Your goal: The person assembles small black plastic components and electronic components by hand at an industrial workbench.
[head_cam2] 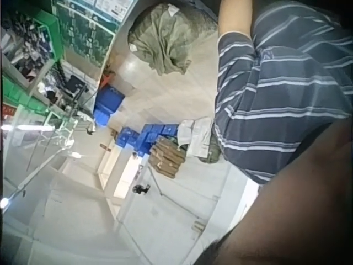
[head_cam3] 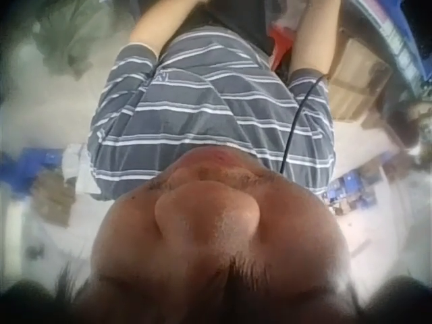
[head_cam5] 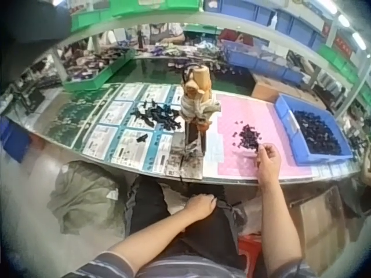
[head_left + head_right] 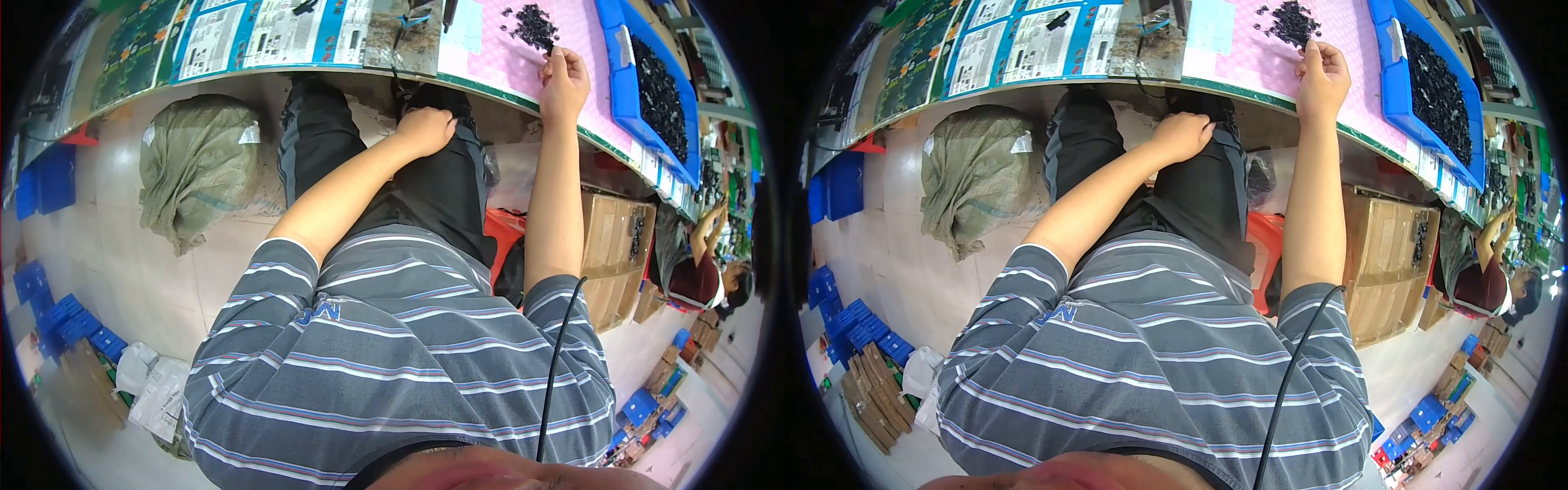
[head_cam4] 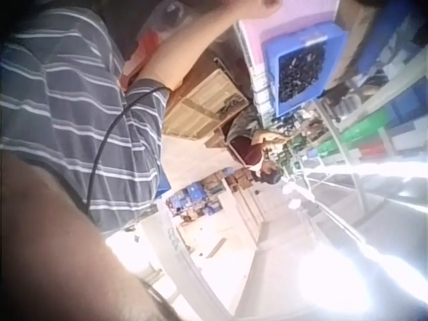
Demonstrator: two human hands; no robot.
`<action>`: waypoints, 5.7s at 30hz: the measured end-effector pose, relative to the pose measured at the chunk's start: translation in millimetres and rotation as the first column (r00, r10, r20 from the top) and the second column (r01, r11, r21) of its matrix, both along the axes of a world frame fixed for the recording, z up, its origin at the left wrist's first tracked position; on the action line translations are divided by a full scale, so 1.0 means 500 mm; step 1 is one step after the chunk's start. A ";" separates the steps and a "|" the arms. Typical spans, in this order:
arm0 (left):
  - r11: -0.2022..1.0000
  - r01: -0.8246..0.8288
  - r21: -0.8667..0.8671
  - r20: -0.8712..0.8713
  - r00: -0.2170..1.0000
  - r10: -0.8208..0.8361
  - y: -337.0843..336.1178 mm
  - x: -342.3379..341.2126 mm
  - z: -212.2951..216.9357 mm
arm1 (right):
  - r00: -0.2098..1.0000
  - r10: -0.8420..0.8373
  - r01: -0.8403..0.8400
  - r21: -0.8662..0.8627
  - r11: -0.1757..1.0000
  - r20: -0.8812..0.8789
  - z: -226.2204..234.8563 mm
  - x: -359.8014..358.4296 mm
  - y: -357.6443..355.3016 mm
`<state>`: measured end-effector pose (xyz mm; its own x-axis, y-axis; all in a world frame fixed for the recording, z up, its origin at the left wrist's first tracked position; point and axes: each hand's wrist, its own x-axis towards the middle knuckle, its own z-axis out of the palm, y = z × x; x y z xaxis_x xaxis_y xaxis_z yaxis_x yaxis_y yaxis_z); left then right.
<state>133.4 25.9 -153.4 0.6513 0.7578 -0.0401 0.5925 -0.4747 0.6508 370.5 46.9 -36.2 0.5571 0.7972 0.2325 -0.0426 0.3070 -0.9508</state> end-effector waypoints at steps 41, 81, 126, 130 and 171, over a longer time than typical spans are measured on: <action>0.990 -0.039 -0.136 -0.618 0.784 -0.054 0.188 -0.196 0.118 | 0.953 -0.219 0.219 0.026 0.975 0.211 -0.001 -0.003 -0.002; 0.951 0.223 0.212 -0.058 0.975 -0.216 -0.011 -0.148 0.205 | 0.961 -0.072 0.098 -0.087 0.991 0.266 0.029 -0.036 -0.033; 0.904 -0.301 -0.304 0.696 0.578 0.426 0.064 -0.112 0.262 | 0.752 0.517 -0.618 -0.165 0.768 -0.409 0.031 -0.223 -0.033; 0.883 -0.304 -0.358 0.676 0.569 0.469 0.070 -0.104 0.262 | 0.767 0.484 -0.593 -0.176 0.786 -0.421 0.032 -0.222 -0.023; 0.797 -0.504 -0.333 0.625 0.515 0.587 0.075 -0.071 0.313 | 0.792 0.451 -0.549 -0.158 0.821 -0.411 0.041 -0.231 0.018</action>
